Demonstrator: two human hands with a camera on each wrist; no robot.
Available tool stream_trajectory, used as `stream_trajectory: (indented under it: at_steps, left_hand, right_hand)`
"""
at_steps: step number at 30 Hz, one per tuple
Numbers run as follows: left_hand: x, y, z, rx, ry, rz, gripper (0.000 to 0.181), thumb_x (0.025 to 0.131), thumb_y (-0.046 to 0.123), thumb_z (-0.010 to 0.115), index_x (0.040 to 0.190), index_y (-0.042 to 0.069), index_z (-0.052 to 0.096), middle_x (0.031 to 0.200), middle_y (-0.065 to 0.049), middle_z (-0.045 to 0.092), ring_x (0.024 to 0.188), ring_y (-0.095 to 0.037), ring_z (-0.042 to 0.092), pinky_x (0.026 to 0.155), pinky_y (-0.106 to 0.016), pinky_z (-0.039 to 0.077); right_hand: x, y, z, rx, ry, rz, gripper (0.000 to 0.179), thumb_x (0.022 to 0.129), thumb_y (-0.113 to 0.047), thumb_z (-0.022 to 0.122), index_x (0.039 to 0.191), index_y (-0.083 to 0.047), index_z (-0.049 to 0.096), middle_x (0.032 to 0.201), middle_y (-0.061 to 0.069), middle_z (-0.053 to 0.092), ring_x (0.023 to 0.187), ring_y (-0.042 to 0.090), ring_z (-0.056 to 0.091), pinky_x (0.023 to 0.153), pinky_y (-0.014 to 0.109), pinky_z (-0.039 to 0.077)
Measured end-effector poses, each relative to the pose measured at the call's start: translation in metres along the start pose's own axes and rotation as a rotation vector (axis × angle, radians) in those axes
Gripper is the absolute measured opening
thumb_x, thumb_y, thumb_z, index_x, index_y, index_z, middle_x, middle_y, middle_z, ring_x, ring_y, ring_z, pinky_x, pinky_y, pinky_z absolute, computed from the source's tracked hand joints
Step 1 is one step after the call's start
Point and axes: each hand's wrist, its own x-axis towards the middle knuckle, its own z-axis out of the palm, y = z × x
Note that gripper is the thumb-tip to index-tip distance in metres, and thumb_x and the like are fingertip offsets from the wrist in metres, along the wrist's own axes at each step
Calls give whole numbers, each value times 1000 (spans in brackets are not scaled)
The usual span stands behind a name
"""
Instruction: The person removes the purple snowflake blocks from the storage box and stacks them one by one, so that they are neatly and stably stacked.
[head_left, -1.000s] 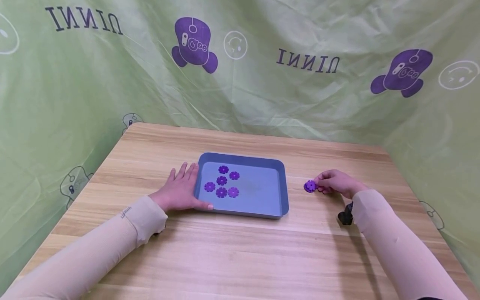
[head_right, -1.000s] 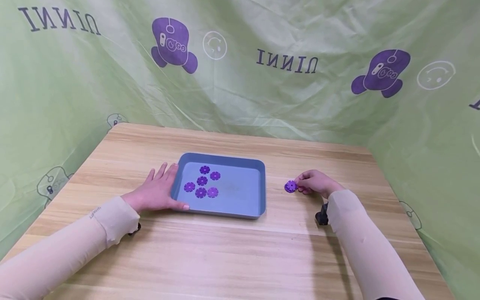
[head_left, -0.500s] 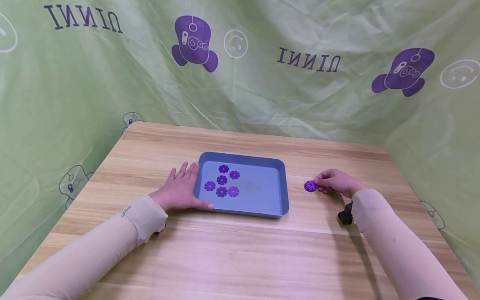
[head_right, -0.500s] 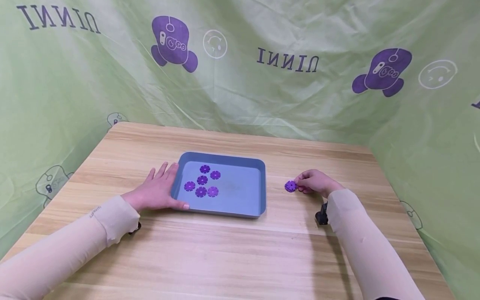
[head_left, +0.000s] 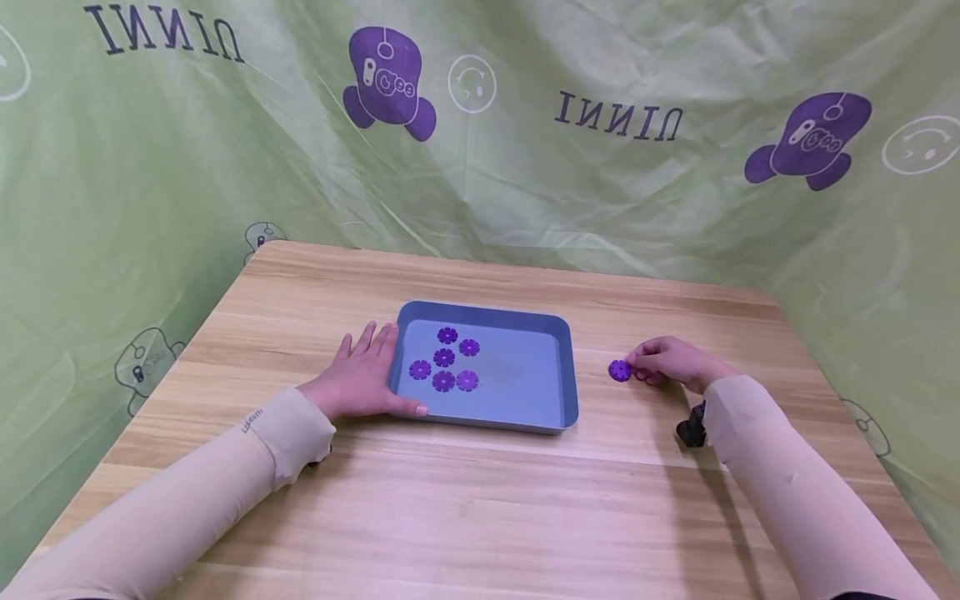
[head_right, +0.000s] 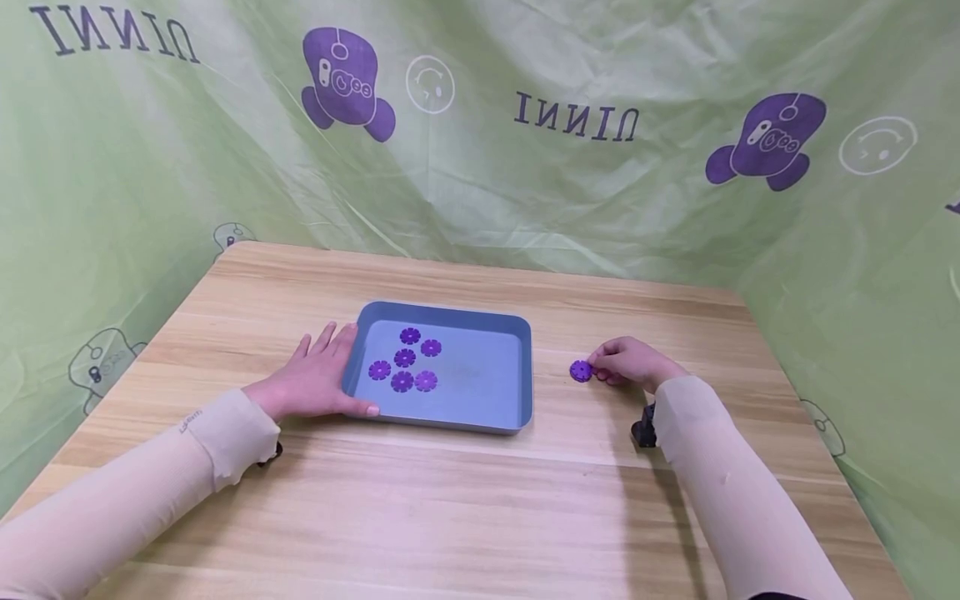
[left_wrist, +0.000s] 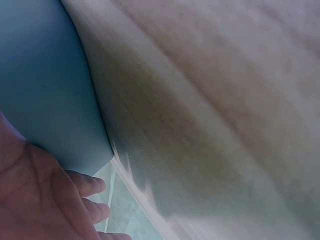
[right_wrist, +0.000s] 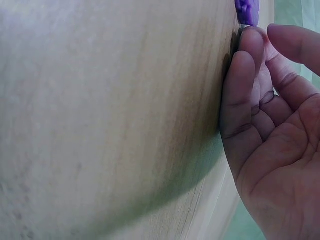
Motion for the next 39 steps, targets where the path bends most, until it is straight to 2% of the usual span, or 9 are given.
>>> stream_trajectory:
  at_steps: [14,22,25,32,39]
  left_hand:
    - [3,-1,-1,-4,-10,0,150,69,85,71,161,-9,-1,169,-27,2,155,-46,-7,121,-64,-6]
    - [2,0,-1,-21,-2,0,148,70,82,73,161,-9,0,169,-27,3,155,-46,-6,121,-65,-5]
    - [2,1,-1,-20,-5,-2,148,71,82,74,161,-9,0,169,-27,3,155,-46,-6,121,-65,-4]
    - [1,0,-2,-20,-9,-2,147,71,81,74,161,-9,0,169,-27,3,155,-46,-6,121,-65,-4]
    - [0,1,-2,-20,-9,-1,147,71,81,74,161,-10,0,169,-27,4,155,-47,-5,121,-65,-4]
  right_hand:
    - [0,-3,-1,-18,11,11,24,107,-10,54,114,11,64,87,1,61,82,13,56,74,25,54]
    - [-2,-5,-1,-22,11,22,34,107,-6,53,134,13,56,100,3,66,87,13,59,74,26,53]
    - [-2,-6,-1,-21,6,12,36,105,-6,54,137,13,54,101,2,67,85,12,60,73,25,53]
    - [-1,-8,1,-36,0,-6,32,104,-4,54,130,14,56,94,1,64,84,13,57,71,26,52]
    - [-1,-8,3,-72,20,6,27,105,-6,54,125,12,59,93,2,63,85,14,57,72,27,52]
